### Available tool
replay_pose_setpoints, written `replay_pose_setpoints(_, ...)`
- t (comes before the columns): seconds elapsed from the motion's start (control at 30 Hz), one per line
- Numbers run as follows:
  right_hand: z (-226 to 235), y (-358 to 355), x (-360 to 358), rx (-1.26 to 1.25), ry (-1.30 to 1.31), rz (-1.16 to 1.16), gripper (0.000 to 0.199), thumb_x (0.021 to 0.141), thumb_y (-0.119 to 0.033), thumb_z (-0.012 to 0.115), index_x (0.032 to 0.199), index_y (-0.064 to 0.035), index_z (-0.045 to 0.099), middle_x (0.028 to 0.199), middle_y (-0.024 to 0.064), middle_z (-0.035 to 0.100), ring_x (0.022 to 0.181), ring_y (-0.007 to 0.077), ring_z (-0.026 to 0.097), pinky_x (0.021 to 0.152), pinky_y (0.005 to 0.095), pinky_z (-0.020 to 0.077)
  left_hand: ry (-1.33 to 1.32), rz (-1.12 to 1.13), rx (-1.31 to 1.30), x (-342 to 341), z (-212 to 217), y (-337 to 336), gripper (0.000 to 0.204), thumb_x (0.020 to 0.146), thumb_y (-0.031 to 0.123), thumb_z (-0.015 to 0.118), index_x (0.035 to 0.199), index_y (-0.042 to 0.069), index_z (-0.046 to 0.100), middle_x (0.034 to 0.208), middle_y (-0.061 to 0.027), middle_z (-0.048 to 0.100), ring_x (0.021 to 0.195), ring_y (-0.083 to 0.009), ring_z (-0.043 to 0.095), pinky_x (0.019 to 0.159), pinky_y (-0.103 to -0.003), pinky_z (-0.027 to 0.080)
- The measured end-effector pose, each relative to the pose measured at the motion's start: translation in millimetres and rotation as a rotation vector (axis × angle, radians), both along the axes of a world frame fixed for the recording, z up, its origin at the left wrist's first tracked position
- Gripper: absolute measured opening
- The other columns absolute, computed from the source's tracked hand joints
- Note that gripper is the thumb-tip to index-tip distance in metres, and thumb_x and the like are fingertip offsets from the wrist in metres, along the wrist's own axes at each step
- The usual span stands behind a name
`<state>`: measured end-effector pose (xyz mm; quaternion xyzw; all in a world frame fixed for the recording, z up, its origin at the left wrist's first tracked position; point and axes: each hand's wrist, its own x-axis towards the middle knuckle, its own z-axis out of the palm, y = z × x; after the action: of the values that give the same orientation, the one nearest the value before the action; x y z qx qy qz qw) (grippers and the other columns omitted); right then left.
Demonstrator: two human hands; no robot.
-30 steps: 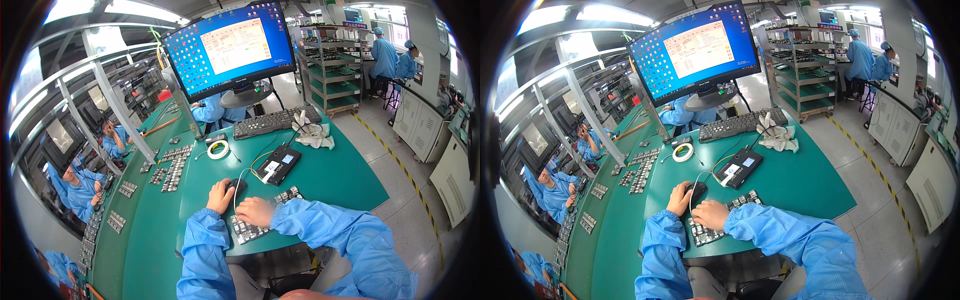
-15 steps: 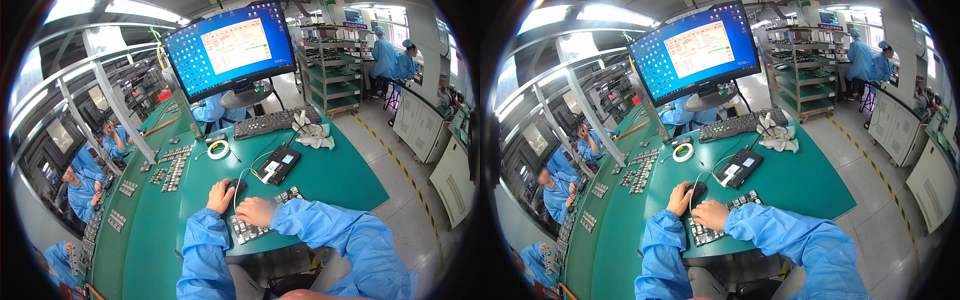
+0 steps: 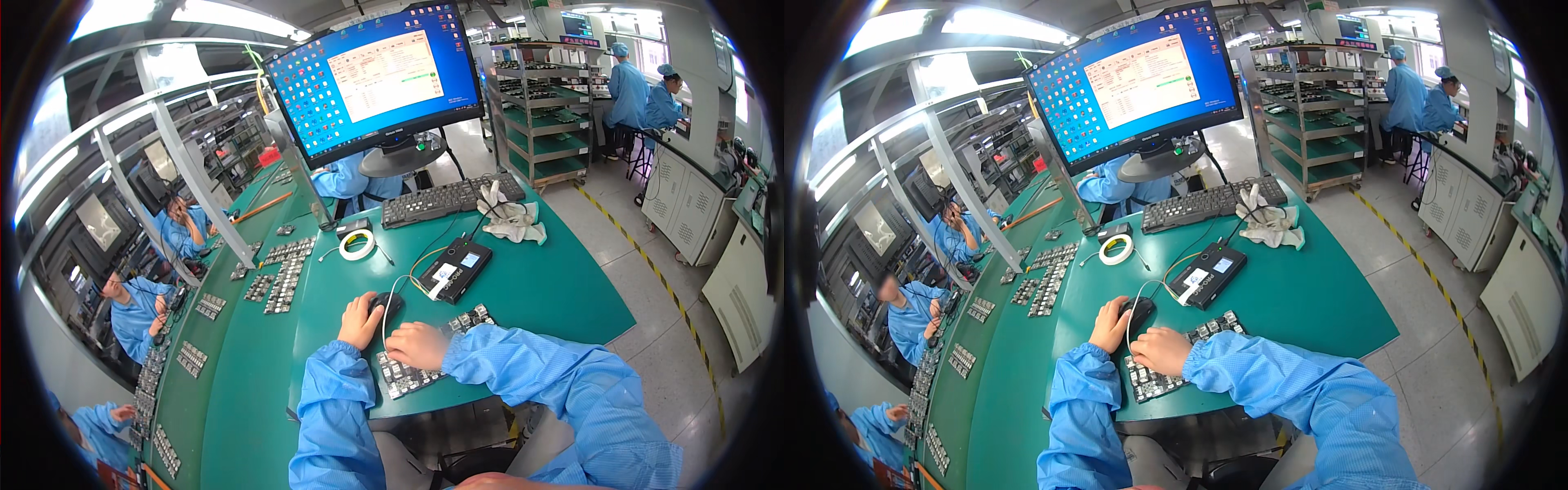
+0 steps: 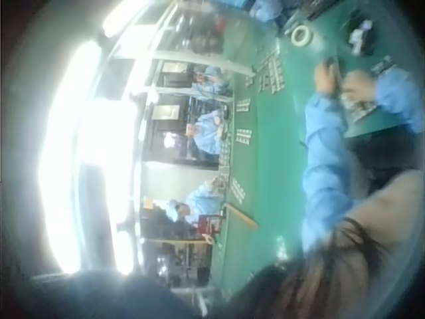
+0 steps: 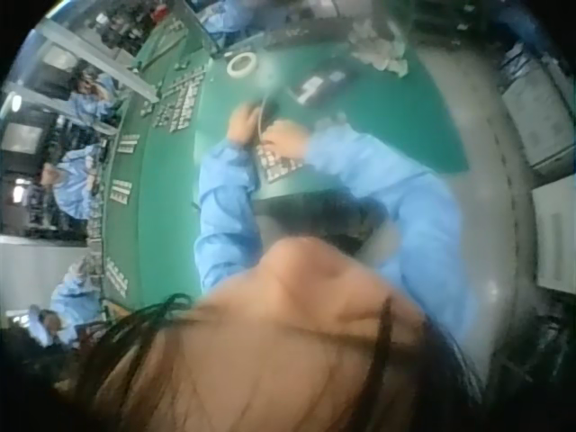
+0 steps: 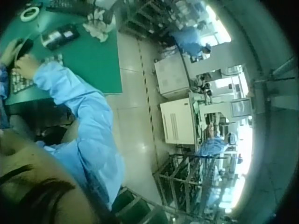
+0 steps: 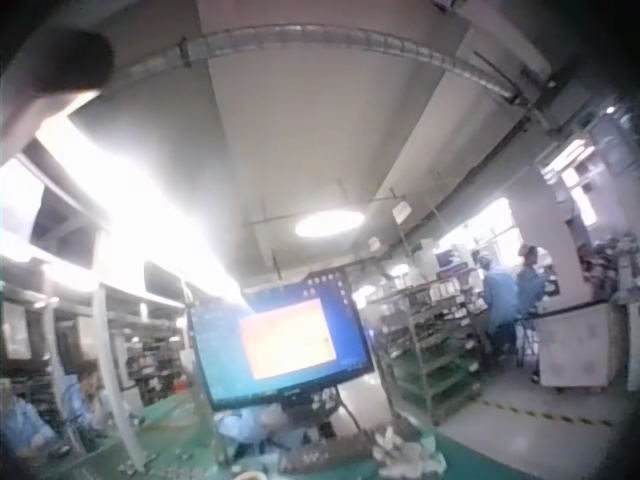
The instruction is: The person tests circuit board panels by applying a test probe to individual sections of the board while clicking a computer mouse, then sets the finished panel aside and tests a new panel.
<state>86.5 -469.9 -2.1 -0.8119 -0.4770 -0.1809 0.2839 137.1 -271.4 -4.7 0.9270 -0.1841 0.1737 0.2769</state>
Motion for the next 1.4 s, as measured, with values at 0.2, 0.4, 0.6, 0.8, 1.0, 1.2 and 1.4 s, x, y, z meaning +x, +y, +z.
replay_pose_setpoints(0.2, -1, 1, -1, 0.004, 0.006, 0.001, 0.014, 0.084, -0.023, 0.062, 0.081, -0.0096, 0.059, 0.079, 0.0061, 0.060, 0.082, 0.0268, 0.059, 0.074, 0.0396, 0.0472, 0.026, -0.013, -0.015, 2, -3, 3, 0.042, 0.092, 0.032, 0.052, 0.124, 0.006, 0.050, 0.111, -0.0154, 0.055, 0.106, -0.0342, 0.050, 0.092, -0.043, 0.039)
replay_pose_setpoints(0.4, -6, -6, -1, 0.061, -0.029, -0.015, 0.015, 0.084, -0.024, 0.063, 0.082, -0.0100, 0.058, 0.077, 0.0067, 0.060, 0.079, 0.0274, 0.060, 0.072, 0.0399, 0.0475, -0.136, 0.040, -0.068, -4, 3, -3, 0.043, 0.090, 0.026, 0.055, 0.127, 0.005, 0.048, 0.121, -0.0184, 0.049, 0.113, -0.0358, 0.045, 0.099, -0.043, 0.035)
replay_pose_setpoints(0.6, 5, -10, 3, 0.337, 0.381, -0.132, 0.019, 0.089, -0.025, 0.058, 0.089, -0.0069, 0.054, 0.075, 0.0132, 0.065, 0.071, 0.0362, 0.063, 0.062, 0.0475, 0.0485, -0.367, 0.153, -0.208, -32, 17, -2, 0.040, 0.082, 0.010, 0.061, 0.120, 0.003, 0.051, 0.118, -0.0169, 0.050, 0.112, -0.0332, 0.045, 0.100, -0.040, 0.034)
replay_pose_setpoints(0.8, 22, -49, 38, 0.786, 0.571, -0.074, 0.012, 0.093, -0.012, 0.055, 0.091, 0.0002, 0.056, 0.077, 0.0094, 0.065, 0.071, 0.0148, 0.066, 0.059, 0.0292, 0.0542, -0.128, -0.193, 0.225, -105, 33, -46, 0.045, 0.081, 0.027, 0.064, 0.118, 0.003, 0.054, 0.117, -0.0151, 0.056, 0.112, -0.0352, 0.049, 0.099, -0.046, 0.035)
replay_pose_setpoints(1.0, 7, -82, 77, 0.903, 0.637, -0.116, 0.016, 0.096, -0.017, 0.054, 0.089, -0.0034, 0.055, 0.069, 0.0041, 0.059, 0.053, 0.0067, 0.052, 0.048, 0.0211, 0.0433, -0.039, -0.156, 0.250, -141, 17, -54, 0.068, 0.082, 0.046, 0.064, 0.131, 0.003, 0.044, 0.129, -0.0202, 0.047, 0.118, -0.0367, 0.045, 0.102, -0.047, 0.033)
replay_pose_setpoints(1.2, 14, -79, 70, 0.878, 0.718, -0.108, 0.017, 0.095, -0.017, 0.055, 0.083, -0.0047, 0.051, 0.070, 0.0029, 0.058, 0.051, 0.0055, 0.048, 0.047, 0.0201, 0.0402, 0.096, -0.045, 0.363, -190, 28, -43, 0.093, 0.073, 0.061, 0.067, 0.139, 0.004, 0.035, 0.136, -0.0195, 0.043, 0.125, -0.0362, 0.041, 0.105, -0.051, 0.031)
replay_pose_setpoints(1.4, 15, -77, 64, 0.808, 0.724, -0.088, 0.019, 0.095, -0.017, 0.055, 0.083, -0.0045, 0.050, 0.068, 0.0022, 0.056, 0.051, 0.0050, 0.047, 0.046, 0.0200, 0.0390, 0.092, -0.019, 0.342, -202, 22, -42, 0.099, 0.069, 0.062, 0.070, 0.141, 0.006, 0.033, 0.137, -0.0184, 0.043, 0.127, -0.0362, 0.041, 0.104, -0.051, 0.032)
